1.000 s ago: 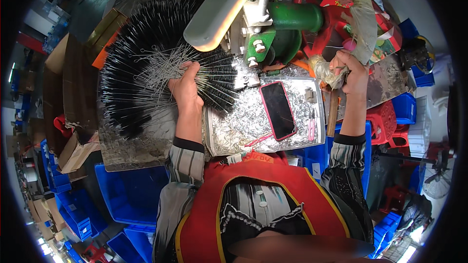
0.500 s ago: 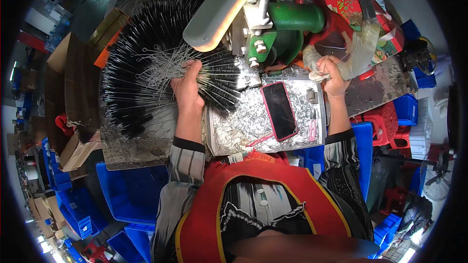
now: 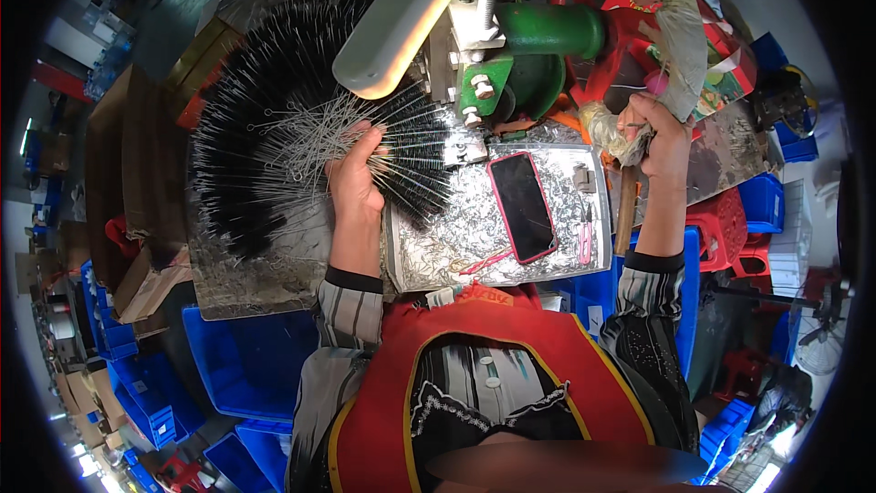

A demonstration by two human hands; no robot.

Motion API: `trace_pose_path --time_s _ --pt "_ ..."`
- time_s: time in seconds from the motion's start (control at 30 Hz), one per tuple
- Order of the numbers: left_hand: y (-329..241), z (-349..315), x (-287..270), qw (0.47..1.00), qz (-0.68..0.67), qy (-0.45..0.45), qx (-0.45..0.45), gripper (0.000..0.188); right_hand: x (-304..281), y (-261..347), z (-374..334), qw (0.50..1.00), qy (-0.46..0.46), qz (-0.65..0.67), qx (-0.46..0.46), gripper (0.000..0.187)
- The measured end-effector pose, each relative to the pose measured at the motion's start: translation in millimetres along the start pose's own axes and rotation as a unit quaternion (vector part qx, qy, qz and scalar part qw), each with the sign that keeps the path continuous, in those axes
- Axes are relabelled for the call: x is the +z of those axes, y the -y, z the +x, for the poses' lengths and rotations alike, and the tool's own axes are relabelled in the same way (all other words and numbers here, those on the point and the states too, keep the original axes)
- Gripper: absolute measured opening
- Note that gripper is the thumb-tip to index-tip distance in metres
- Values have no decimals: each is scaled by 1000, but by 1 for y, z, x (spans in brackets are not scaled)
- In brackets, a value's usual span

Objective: Assembling and binding segments of black and white industrial brushes at a factory workstation using an assembly press.

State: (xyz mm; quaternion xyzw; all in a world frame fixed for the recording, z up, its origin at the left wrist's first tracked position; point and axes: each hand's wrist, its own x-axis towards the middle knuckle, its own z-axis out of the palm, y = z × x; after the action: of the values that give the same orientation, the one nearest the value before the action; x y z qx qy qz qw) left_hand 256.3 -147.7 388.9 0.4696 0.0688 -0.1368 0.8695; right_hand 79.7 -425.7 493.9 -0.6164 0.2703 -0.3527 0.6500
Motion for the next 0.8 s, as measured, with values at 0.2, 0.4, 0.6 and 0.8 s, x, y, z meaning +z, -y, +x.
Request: trace_pose_path --time_s 0.2,0.4,0.6,0.8 --pt "-5 -2 4 999 33 -5 17 24 -9 -8 4 1000 20 23 2 11" --pt "-5 -1 5 999 41 -18 8 24 -6 14 10 998 43 -26 46 24" --pt "-9 -4 13 999 32 -28 23 23 -1 -56 2 973 57 59 -214 15" --pt "-11 -5 13 998 59 11 -11 23 -14 -37 3 996 69 51 -24 15"
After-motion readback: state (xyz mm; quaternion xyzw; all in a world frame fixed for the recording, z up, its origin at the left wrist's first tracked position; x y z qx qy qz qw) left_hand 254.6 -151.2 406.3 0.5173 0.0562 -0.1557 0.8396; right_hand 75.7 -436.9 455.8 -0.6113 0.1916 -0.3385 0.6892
